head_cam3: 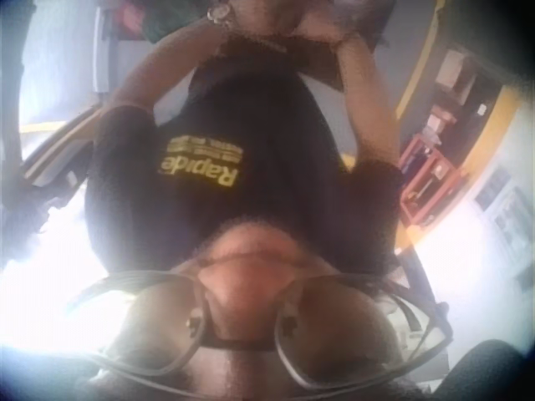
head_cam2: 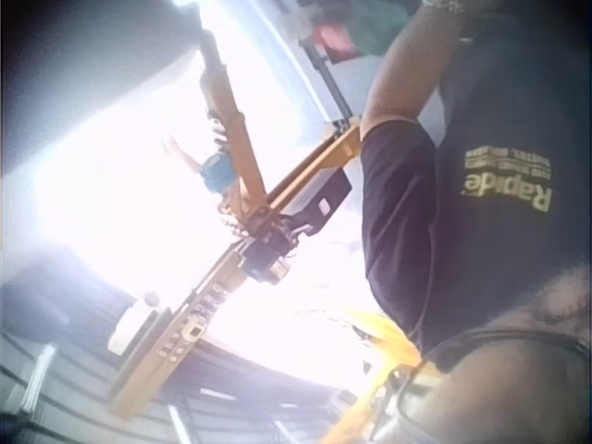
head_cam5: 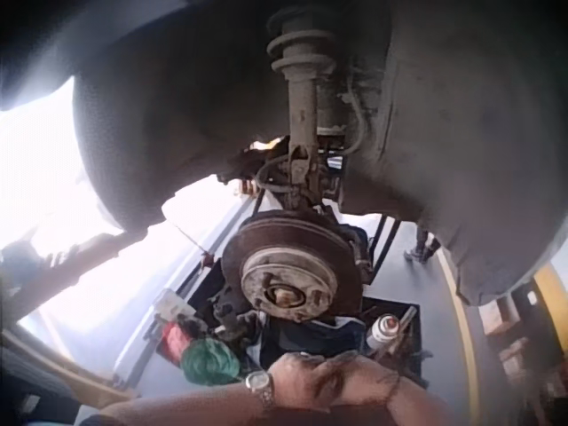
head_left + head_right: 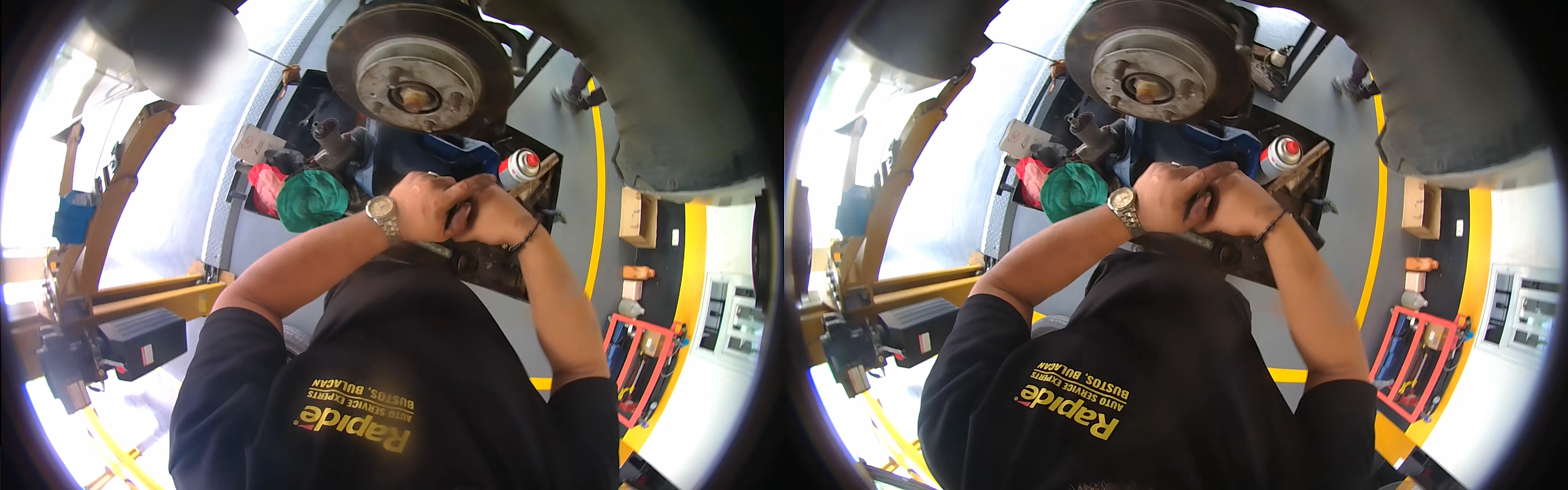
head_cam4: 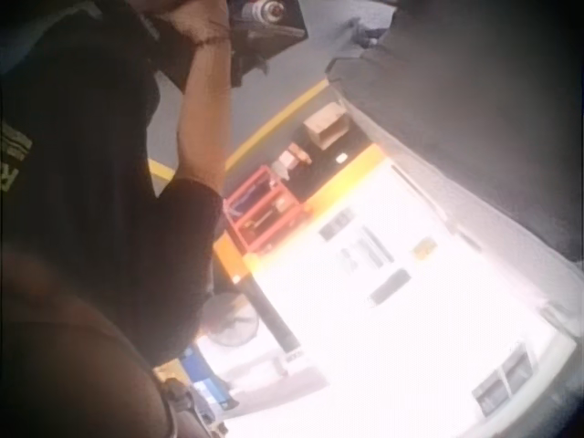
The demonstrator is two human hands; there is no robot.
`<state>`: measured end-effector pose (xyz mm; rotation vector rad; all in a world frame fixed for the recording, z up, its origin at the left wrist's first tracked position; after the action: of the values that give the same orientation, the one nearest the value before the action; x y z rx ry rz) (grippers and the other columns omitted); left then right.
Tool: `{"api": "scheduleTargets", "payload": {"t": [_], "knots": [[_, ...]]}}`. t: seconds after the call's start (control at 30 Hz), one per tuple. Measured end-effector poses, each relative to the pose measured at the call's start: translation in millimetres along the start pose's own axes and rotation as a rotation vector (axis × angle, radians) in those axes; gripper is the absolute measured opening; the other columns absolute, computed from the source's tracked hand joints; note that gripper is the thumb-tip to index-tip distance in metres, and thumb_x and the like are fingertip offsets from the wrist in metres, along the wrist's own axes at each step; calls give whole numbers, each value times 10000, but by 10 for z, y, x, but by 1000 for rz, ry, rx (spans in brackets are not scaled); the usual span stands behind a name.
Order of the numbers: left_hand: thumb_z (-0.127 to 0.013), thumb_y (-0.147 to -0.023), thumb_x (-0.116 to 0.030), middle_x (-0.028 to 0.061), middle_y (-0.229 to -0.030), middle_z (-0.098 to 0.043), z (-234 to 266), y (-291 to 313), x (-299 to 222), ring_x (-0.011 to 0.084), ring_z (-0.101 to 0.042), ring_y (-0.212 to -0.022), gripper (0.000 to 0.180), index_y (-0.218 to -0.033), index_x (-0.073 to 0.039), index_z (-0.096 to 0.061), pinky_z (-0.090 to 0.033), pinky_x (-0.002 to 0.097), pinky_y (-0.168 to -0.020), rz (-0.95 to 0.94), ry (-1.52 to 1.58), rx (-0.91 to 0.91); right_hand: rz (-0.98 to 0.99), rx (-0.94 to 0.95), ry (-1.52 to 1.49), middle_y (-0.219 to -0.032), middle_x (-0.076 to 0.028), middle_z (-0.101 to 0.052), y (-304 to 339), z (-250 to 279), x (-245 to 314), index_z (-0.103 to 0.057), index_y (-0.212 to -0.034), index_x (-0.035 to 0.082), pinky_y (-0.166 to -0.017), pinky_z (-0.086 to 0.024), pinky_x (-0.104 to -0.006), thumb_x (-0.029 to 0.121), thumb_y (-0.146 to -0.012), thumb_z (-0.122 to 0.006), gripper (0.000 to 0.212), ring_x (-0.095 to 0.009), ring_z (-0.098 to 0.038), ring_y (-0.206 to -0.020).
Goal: The person cleans a brake caliper with a cloth, applies lubricant from a blue bottle, and installs brake pads into the caliper. The person then uses sandpaper to smooth a metal component and wipes it with a cloth.
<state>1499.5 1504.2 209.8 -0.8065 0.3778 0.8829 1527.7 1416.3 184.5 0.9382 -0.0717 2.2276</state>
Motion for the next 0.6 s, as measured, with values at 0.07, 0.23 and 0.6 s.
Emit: {"api": "scheduleTargets", "payload": {"t": [0.07, 0.23, 0.6], "knots": [[-548, -930, -161, 190, -793, -702, 71, -61, -57, 391, -688, -675, 492, -1418, -93, -557, -564, 484, -655, -61, 13, -50, -63, -197, 60, -869, -187, -737, 40, 143, -5, -694, -922, 56, -831, -568, -436, 336, -770, -763, 326, -370, -722, -901], [-526, -968, -215, 204, -808, -714, -45, -28, 434, 387, -697, -694, 479, -1433, -100, -528, -572, 481, -655, 548, 239, -88, -42, -815, 600, -843, -113, -707, 181, 189, 410, -671, -1001, 123, -810, -504, -437, 284, -769, -781, 303, -305, -714, -818], [-573, -934, -191, 190, -806, -709, -92, -106, 292, 371, -700, -690, 484, -1408, -93, -555, -570, 454, -609, 445, 167, -58, -39, -759, 518, -911, -126, -743, 236, 195, 296, -695, -964, 73, -877, -535, -418, 317, -787, -743, 305, -299, -729, -882]]}}
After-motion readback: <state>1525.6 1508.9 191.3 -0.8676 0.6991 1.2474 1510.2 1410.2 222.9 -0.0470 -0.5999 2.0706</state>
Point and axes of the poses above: each hand's wrist, its own y-axis away from the middle knuckle, its own z-axis out of the back of the hand, x = y × z, the point moved 9 cm from there along -y, towards the middle knuckle
